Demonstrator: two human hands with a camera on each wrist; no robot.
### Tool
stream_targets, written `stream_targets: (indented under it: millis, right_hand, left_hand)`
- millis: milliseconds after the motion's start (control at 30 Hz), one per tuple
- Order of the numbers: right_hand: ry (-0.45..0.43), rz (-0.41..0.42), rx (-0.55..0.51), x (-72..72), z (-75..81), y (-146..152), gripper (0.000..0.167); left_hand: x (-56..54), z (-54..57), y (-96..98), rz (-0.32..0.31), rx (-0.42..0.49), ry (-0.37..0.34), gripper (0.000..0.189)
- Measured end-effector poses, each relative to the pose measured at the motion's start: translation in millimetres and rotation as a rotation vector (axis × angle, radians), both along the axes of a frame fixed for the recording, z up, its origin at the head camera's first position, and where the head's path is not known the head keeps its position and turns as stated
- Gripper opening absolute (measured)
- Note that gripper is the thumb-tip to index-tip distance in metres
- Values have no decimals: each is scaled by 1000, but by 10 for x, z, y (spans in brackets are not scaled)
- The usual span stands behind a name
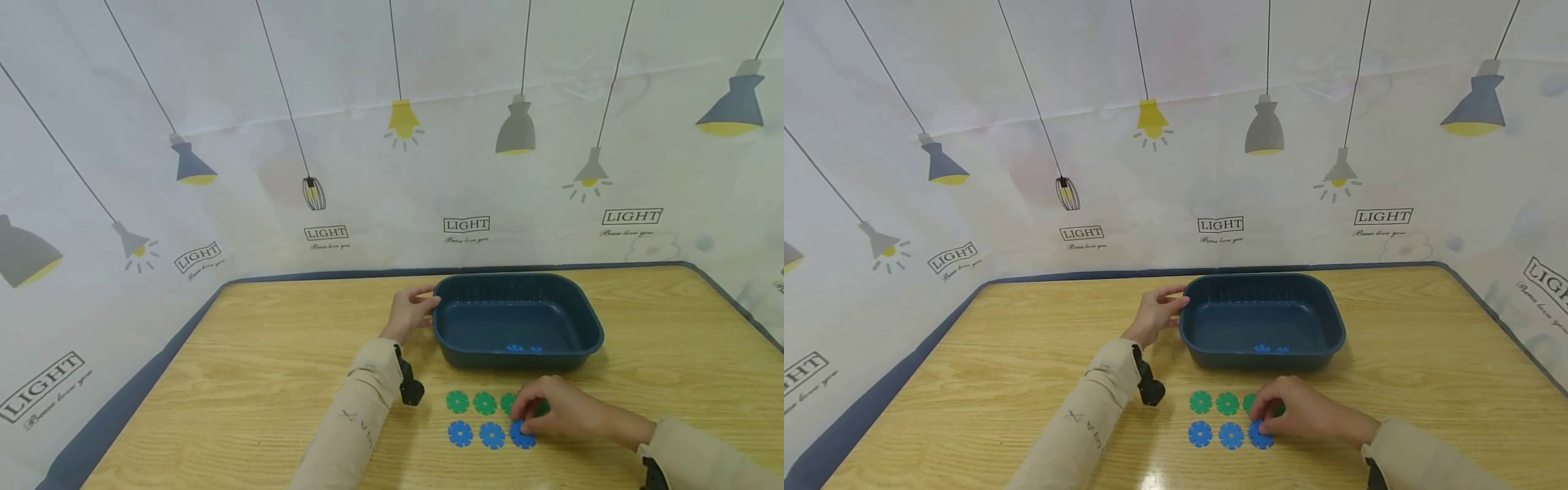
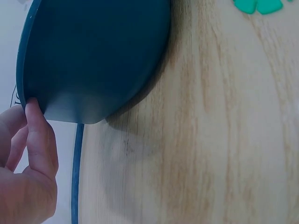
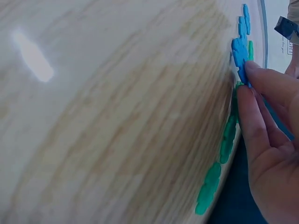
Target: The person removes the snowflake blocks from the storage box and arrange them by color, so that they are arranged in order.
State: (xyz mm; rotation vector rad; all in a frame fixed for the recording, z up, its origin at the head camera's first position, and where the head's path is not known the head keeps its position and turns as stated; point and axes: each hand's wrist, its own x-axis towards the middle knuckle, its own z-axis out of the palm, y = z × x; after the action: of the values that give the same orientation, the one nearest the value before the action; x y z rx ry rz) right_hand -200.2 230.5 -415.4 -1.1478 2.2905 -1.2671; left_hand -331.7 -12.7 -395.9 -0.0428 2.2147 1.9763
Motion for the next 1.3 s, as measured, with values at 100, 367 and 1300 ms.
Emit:
stream_targets:
  millis: [100, 367, 1300]
  right_hand:
    - [-5, -12, -3, 3, 4, -3, 12]
    - [-41, -42, -54, -17, 160, -4, 9]
    - [-54, -238, 99, -762, 511, 314, 26]
  left_hand:
    - [12, 12, 1, -2, 2, 7, 30]
    - [21, 15, -1, -3, -2, 7, 30]
    - [-1, 12, -5, 1, 3, -8, 31]
